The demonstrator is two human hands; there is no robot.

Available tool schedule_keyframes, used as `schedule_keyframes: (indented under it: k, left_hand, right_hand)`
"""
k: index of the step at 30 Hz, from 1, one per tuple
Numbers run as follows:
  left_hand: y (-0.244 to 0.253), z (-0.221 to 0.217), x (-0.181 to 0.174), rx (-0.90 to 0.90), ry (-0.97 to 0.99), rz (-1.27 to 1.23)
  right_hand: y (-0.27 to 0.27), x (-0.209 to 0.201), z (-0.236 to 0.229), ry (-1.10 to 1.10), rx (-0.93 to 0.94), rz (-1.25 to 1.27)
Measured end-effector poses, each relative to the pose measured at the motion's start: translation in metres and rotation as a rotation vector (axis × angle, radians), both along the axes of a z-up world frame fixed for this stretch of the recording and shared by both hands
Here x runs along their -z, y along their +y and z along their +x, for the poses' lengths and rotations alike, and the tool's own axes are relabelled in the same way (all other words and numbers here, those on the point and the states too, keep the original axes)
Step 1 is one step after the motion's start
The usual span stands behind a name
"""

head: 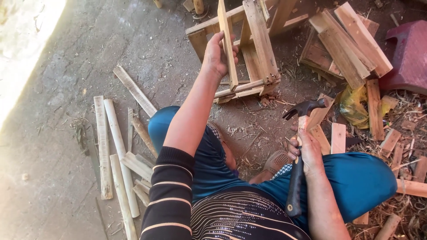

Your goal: The person sits on the ground among scrap wood and small wooden stool frames, fitting wooden slats and rails onto the frames and hammering nails with a claw hammer to fasten them. They pick up slats one at a time, position them against the stool sides, and hammer nails in, working on several stool frames.

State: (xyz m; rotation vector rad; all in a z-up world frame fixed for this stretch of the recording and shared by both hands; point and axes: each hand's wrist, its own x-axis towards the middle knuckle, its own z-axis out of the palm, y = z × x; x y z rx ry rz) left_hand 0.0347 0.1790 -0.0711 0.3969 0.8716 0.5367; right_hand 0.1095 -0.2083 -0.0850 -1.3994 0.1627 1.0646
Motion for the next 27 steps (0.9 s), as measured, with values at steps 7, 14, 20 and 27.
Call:
schedule_keyframes:
  k: [7, 14, 20, 27]
  left_hand:
    - [-0.009, 0.007, 0.017, -0.037, 0.325, 0.114]
    - [-0.013, 0.016, 0.045, -0.003, 0.350, 0.220]
    - [-0.010, 0.022, 0.071, -0.088, 0.348, 0.327]
    - [-0.007, 0.024, 0.075, -0.084, 0.366, 0.339]
  right_hand:
    - [-0.003, -0.001, 0.001, 0.008, -0.019, 0.009]
    - [-0.003, -0.005, 0.000, 0.008, 0.002, -0.011]
    - [-0.002, -0.008, -0.001, 0.002, 0.001, -0.024]
    - [-0.001, -0.009, -0.001, 0.004, 0.000, -0.037]
